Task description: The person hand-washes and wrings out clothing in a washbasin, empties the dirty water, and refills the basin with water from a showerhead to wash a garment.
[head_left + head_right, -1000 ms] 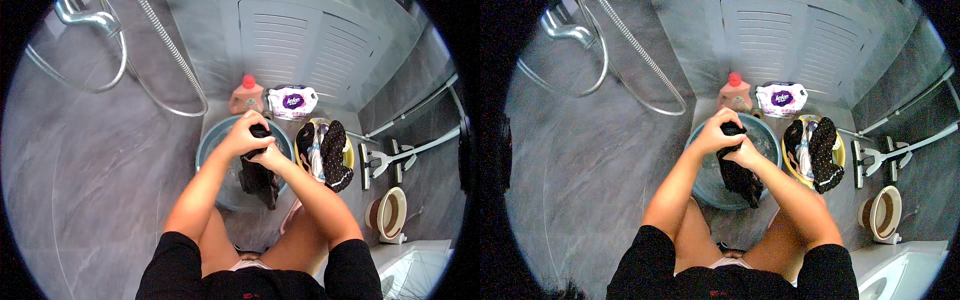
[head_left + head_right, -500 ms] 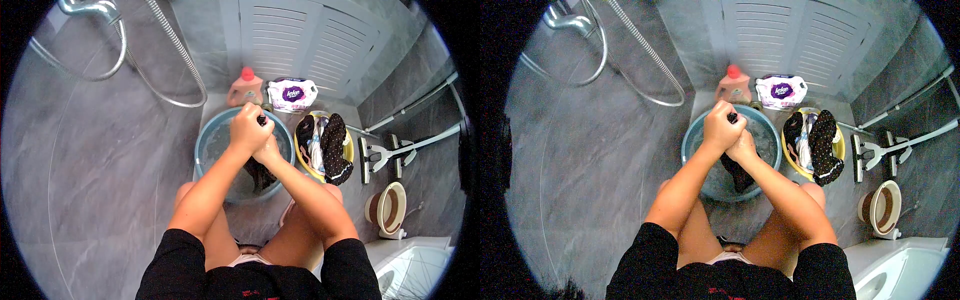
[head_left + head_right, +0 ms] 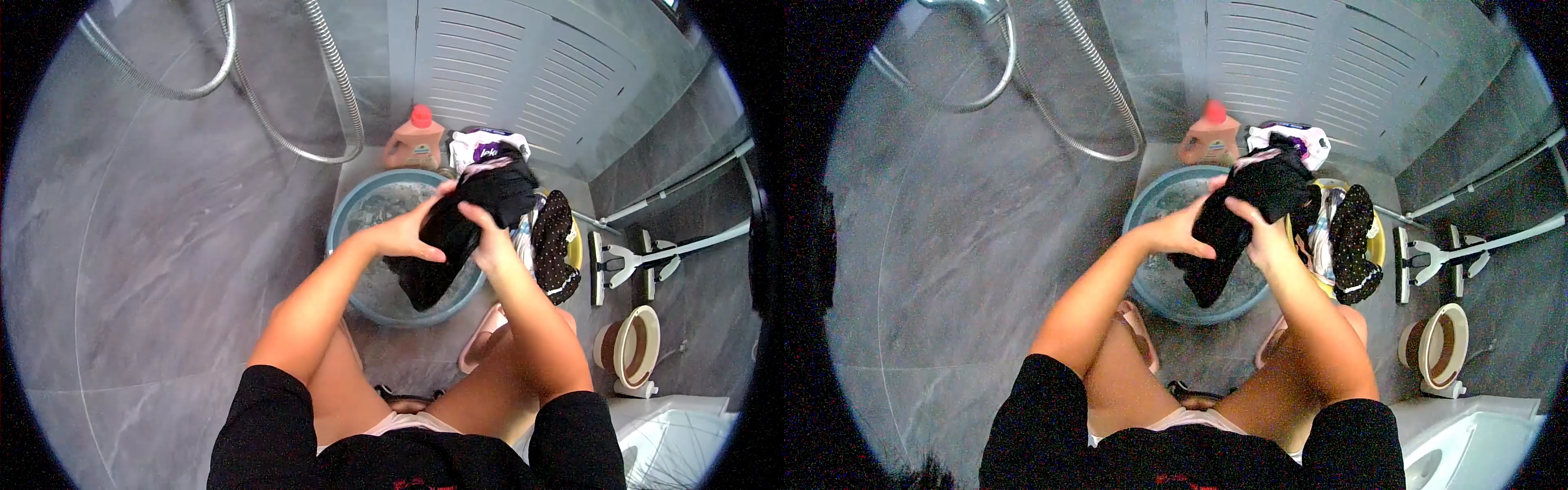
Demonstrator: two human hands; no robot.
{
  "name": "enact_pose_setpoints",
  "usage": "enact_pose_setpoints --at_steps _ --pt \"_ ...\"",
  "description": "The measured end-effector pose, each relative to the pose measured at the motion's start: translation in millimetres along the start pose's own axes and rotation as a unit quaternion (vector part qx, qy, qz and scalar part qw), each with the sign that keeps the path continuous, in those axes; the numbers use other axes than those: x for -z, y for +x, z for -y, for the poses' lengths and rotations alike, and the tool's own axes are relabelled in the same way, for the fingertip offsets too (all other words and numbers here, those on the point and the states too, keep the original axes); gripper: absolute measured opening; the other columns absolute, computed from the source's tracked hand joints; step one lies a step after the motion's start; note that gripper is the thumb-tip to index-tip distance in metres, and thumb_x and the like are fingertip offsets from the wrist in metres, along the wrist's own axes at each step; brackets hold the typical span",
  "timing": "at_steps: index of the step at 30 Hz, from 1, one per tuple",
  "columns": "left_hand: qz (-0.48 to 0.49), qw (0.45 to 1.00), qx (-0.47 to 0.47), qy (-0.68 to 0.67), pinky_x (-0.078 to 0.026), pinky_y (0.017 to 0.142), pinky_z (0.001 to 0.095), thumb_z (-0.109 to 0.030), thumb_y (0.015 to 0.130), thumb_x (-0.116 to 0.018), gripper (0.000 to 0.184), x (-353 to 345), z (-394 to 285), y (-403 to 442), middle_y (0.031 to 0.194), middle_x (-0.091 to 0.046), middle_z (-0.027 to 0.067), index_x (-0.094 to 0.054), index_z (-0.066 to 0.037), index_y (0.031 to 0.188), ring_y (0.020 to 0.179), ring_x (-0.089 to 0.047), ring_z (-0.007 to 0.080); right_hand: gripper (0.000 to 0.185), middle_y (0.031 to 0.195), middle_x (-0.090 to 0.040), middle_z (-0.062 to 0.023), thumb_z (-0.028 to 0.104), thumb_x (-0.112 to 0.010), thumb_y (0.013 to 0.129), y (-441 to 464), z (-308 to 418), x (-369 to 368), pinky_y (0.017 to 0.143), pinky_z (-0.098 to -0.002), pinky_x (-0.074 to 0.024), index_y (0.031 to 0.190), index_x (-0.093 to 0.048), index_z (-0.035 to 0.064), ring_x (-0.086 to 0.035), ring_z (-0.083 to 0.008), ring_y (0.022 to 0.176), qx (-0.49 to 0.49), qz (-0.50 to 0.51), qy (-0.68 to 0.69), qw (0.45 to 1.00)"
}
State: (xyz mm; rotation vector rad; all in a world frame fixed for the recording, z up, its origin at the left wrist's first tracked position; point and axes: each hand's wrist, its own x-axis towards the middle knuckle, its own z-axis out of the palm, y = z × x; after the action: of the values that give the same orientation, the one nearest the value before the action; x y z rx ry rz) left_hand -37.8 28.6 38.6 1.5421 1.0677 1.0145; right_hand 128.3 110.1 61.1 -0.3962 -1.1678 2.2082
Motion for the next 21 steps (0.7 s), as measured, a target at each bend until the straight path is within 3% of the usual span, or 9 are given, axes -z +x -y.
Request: enact_pose_setpoints --at_steps 2,5,7,12,15,17,18,19,21 --pt "-0.020 0.999 -0.002 -0.030 -0.021 0.109 0.0349 -0.031 0.058 -0.084 0.115 -13 -6 11 0.140 -0.031 0.0157 -0.011 0.000 0.142 0.132 -0.027 0.0234 0.046 0.109 -0.059 -0.0129 0.025 -0.061 0.074 10 5 -10 0.094 -0.0349 -0.0413 0.112 -0.055 -0.0007 -0.055 -0.0223 0.104 0.082 0.027 -0.018 0.996" --pt "-0.130 0.990 -0.030 -0.042 -0.032 0.102 0.0350 -0.024 0.057 -0.083 0.099 -39 -12 15 0.128 -0.045 0.0129 -0.027 -0.001 0.136 0.119 -0.042 0.0224 0.042 0.106 -0.060 -0.0130 0.021 -0.062 0.075 12 2 -4 0.089 -0.0345 -0.0449 0.111 -0.056 -0.0005 -0.058 -0.0219 0.100 0.019 -0.013 0.053 0.998" --pt "-0.174 0.983 -0.033 -0.054 -0.036 0.099 0.0352 -0.021 0.058 -0.082 0.091 -43 -5 17 0.123 -0.050 0.0120 -0.033 0.000 0.132 0.115 -0.046 0.0220 0.037 0.102 -0.061 -0.0112 0.014 -0.064 0.075 15 -2 -9 0.083 -0.0326 -0.0479 0.108 -0.057 -0.0006 -0.060 -0.0209 0.092 0.052 -0.195 -0.070 0.977" --pt "-0.217 0.970 0.112 0.015 -0.044 0.088 0.0330 -0.018 0.059 -0.079 0.064 -45 3 14 0.105 -0.061 0.0100 -0.050 0.001 0.113 0.098 -0.057 0.0191 0.033 0.092 -0.063 -0.0091 0.012 -0.073 0.072 29 -15 -10 0.080 -0.0341 -0.0463 0.098 -0.059 -0.0016 -0.060 -0.0239 0.086 0.156 -0.198 -0.223 0.942" --pt "-0.241 0.957 0.114 0.111 -0.046 0.086 0.0364 -0.032 0.056 -0.078 0.066 -46 16 10 0.104 -0.062 0.0167 -0.055 -0.002 0.109 0.098 -0.059 0.0281 0.027 0.090 -0.064 -0.0134 0.007 -0.072 0.067 31 -15 -23 0.078 -0.0348 -0.0467 0.092 -0.062 0.0004 -0.061 -0.0266 0.084 0.291 -0.112 -0.536 0.785" --pt "-0.256 0.929 0.158 0.216 -0.049 0.082 0.0418 -0.049 0.054 -0.074 0.066 -45 26 9 0.100 -0.064 0.0202 -0.062 -0.007 0.104 0.096 -0.060 0.0367 0.029 0.090 -0.064 -0.0136 0.005 -0.071 0.066 35 -24 -24 0.077 -0.0343 -0.0473 0.093 -0.061 0.0003 -0.061 -0.0268 0.084 0.289 -0.085 -0.548 0.780" --pt "-0.257 0.929 0.158 0.216 -0.049 0.082 0.0418 -0.049 0.054 -0.074 0.066 -45 31 8 0.100 -0.064 0.0202 -0.062 -0.007 0.104 0.096 -0.060 0.0367 0.030 0.090 -0.064 -0.0138 0.002 -0.070 0.065 36 -29 -24 0.076 -0.0337 -0.0479 0.094 -0.060 0.0001 -0.062 -0.0271 0.083 0.289 -0.060 -0.559 0.775" --pt "-0.246 0.925 0.194 0.214 -0.049 0.082 0.0417 -0.049 0.054 -0.074 0.066 -46 27 6 0.100 -0.064 0.0202 -0.062 -0.007 0.104 0.096 -0.060 0.0364 0.037 0.091 -0.065 -0.0167 0.000 -0.069 0.062 34 -33 -28 0.077 -0.0339 -0.0490 0.098 -0.058 -0.0007 -0.063 -0.0302 0.087 0.220 -0.096 -0.483 0.842" --pt "-0.242 0.900 0.263 0.249 -0.049 0.081 0.0418 -0.050 0.056 -0.073 0.064 -50 45 8 0.100 -0.064 0.0197 -0.062 -0.009 0.104 0.096 -0.060 0.0358 0.041 0.092 -0.065 -0.0184 0.000 -0.070 0.061 27 -36 -33 0.078 -0.0347 -0.0491 0.100 -0.057 -0.0012 -0.063 -0.0318 0.090 0.173 -0.139 -0.515 0.828"
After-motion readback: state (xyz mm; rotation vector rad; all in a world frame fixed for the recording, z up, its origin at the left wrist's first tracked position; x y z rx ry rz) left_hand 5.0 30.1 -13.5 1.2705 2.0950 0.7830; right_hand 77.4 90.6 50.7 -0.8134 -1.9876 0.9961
